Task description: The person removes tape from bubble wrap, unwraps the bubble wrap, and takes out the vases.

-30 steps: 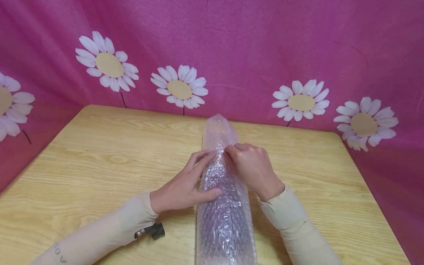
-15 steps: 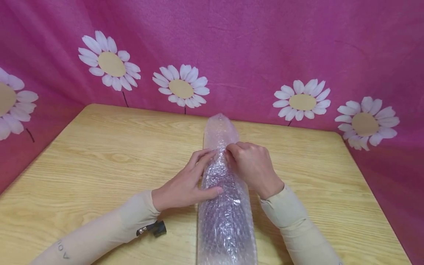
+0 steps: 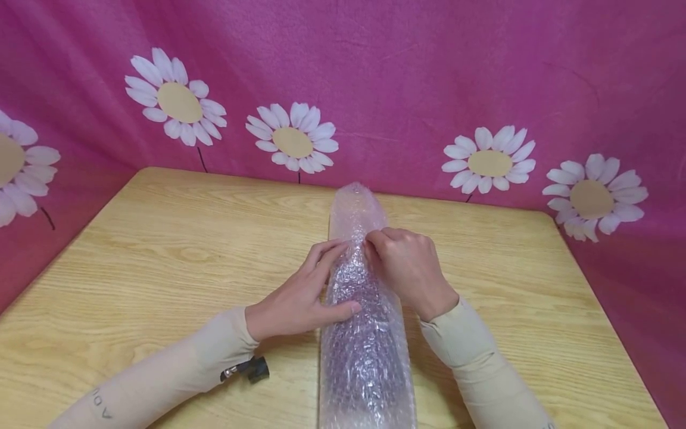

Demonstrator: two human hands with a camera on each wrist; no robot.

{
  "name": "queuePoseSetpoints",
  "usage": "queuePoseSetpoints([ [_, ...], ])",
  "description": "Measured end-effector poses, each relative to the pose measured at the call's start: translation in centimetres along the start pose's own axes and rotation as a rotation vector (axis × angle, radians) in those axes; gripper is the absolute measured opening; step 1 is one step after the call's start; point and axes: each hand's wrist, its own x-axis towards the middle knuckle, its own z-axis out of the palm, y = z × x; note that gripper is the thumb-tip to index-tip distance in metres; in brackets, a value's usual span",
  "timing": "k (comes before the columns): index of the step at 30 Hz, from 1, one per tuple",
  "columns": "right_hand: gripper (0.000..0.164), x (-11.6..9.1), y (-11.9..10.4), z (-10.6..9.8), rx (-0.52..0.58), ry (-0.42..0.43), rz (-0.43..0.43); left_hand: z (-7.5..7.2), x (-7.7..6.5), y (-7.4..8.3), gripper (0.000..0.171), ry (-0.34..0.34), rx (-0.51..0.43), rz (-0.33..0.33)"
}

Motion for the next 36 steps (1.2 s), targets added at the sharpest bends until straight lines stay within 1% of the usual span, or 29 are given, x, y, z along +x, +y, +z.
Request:
queuePoseSetpoints([
  [11, 0.007, 0.13, 0.07, 0.05, -0.007, 0.000, 0.018, -0.17, 0.24, 0.10, 0.106, -0.004, 0.006, -0.002],
  [15, 0.008, 0.07, 0.02, 0.12, 0.001, -0.004, 0.027, -0.17, 0.11, 0.13, 0.107, -0.010, -0.002, -0.007],
  [22, 0.007, -0.16, -0.13, 0.19, -0.008, -0.007, 0.016, 0.01, -0.12, 0.07, 0.107, -0.010, -0.009, -0.006],
  [28, 0.011, -0.25, -0.10, 0.11, 0.002, -0.007, 0.003, 0.10, -0.26, 0.02, 0.108, -0.011, -0.008, -0.007],
  [36, 0.012, 0.03, -0.17, -0.04, 0.005, 0.008, 0.004, -0.01, -0.04, 0.00, 0.108, -0.004, 0.003, 0.000],
])
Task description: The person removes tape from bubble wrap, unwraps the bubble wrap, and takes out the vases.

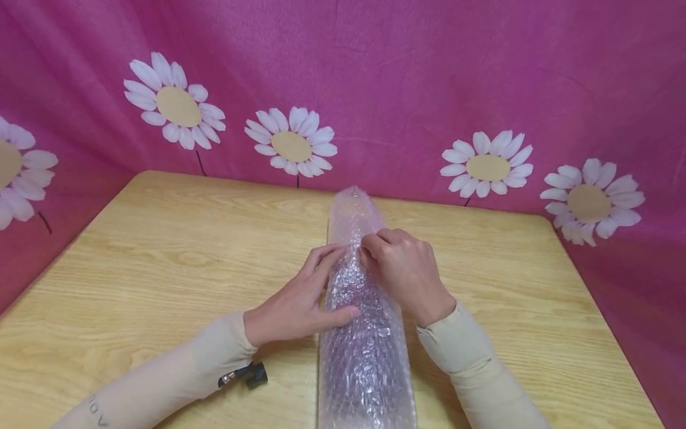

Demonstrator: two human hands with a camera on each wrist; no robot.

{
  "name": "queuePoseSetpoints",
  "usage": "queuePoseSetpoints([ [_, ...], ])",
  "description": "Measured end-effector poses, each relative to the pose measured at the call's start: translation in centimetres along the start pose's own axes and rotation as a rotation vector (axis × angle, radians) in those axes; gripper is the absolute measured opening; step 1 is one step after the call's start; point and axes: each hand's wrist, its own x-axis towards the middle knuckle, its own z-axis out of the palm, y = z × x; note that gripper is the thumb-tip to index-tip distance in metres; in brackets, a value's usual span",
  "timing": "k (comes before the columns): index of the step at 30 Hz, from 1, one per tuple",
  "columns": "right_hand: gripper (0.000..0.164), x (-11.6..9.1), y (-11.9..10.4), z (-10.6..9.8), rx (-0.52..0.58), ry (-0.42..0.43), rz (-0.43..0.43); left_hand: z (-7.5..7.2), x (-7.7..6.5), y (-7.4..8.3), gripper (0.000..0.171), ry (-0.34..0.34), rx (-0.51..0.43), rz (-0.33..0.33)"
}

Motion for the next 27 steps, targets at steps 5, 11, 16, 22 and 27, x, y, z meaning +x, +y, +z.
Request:
queuePoseSetpoints([
  [5, 0.014, 0.06, -0.10, 0.02, 0.019, -0.007, -0.024, 0.00, 0.14, 0.02, 0.108, 0.004, 0.003, 0.005],
  [11, 0.018, 0.01, -0.29, 0.15, 0.058, -0.021, -0.066, 0.05, 0.05, 0.10, 0.109, -0.007, -0.008, -0.012],
  [16, 0.019, 0.06, -0.48, 0.23, 0.073, -0.024, -0.090, 0.06, 0.01, 0.02, 0.109, -0.006, -0.001, -0.011],
  [22, 0.021, 0.09, -0.70, 0.18, 0.087, -0.051, -0.104, 0.05, 0.00, -0.11, 0.108, -0.002, 0.006, 0.000],
  [27, 0.023, 0.15, -0.82, 0.20, 0.088, -0.081, -0.087, -0.05, -0.07, -0.10, 0.108, -0.003, 0.003, 0.000],
])
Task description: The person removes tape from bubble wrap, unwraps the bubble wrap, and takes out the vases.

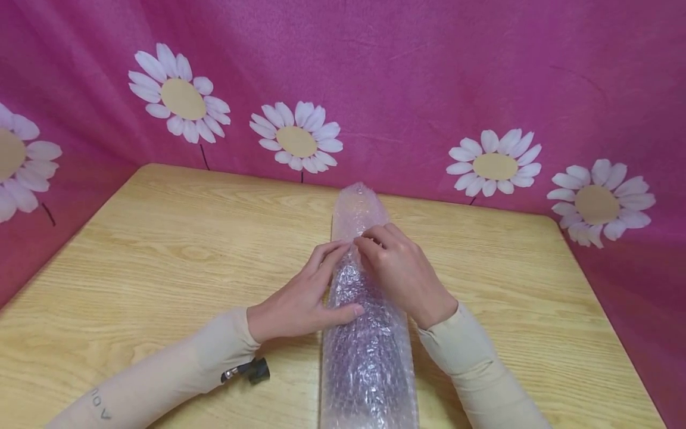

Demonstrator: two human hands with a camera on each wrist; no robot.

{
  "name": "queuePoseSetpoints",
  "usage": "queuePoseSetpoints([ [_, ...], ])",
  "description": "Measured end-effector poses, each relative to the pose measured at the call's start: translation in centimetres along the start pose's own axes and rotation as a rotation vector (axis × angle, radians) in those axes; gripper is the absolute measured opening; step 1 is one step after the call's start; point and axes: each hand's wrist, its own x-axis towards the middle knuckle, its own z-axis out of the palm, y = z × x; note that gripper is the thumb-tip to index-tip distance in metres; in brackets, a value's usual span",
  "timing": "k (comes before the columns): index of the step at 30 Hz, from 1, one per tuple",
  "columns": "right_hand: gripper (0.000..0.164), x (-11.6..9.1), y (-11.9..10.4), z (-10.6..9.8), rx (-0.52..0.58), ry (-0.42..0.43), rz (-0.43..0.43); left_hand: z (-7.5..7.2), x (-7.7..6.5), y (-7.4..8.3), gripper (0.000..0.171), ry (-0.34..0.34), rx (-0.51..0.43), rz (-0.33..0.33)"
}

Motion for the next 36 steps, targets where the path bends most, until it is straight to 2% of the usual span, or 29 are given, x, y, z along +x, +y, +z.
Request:
queuePoseSetpoints([
  [12, 0.020, 0.07, 0.28, 0.23, -0.013, 0.017, -0.008, 0.01, 0.06, -0.13, 0.107, 0.013, 0.004, 0.007],
  [36, 0.014, 0.29, 0.41, 0.63, 0.006, 0.045, -0.007, -0.22, -0.02, 0.01, 0.110, -0.011, 0.009, -0.012],
])
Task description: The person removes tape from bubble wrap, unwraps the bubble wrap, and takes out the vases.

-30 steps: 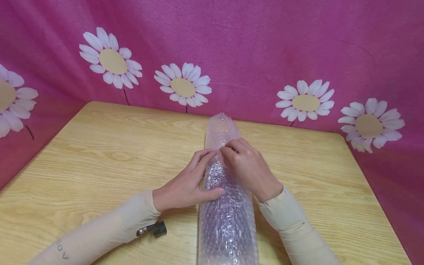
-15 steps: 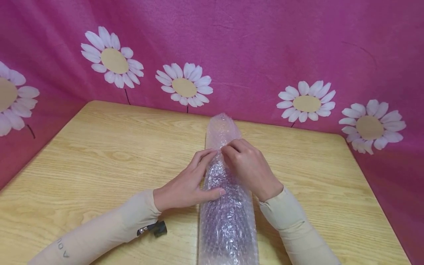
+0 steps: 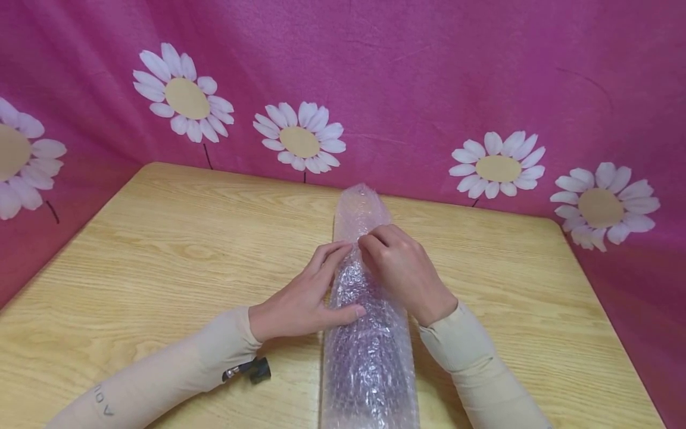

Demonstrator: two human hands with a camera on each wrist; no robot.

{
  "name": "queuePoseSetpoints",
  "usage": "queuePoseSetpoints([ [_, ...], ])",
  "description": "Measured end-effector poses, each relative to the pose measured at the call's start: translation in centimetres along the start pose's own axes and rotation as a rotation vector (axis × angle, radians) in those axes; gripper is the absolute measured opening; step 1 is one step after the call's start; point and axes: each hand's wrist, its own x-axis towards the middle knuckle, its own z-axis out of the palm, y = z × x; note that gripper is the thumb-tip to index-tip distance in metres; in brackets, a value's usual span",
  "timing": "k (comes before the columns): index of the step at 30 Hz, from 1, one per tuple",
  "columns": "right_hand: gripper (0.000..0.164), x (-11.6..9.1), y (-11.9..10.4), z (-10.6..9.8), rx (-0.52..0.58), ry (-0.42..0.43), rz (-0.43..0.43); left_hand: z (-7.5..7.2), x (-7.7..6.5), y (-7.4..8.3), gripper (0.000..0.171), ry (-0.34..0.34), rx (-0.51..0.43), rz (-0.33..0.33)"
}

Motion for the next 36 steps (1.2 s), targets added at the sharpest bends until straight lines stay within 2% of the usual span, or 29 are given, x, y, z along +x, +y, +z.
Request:
queuePoseSetpoints([
  [13, 0.022, -0.29, -0.16, -0.03, 0.006, -0.041, 0.050, 0.35, 0.08, -0.37, 0.112, -0.004, -0.023, 0.005],
  [24, 0.021, -0.36, -0.12, -0.04, 0.002, -0.026, 0.058, 0.40, 0.24, -0.28, 0.111, 0.000, -0.010, 0.027],
  [36, 0.023, 0.03, -0.31, -0.02, 0.013, -0.029, 0.073, 0.20, 0.01, -0.23, 0.112, 0.006, -0.008, 0.009],
])
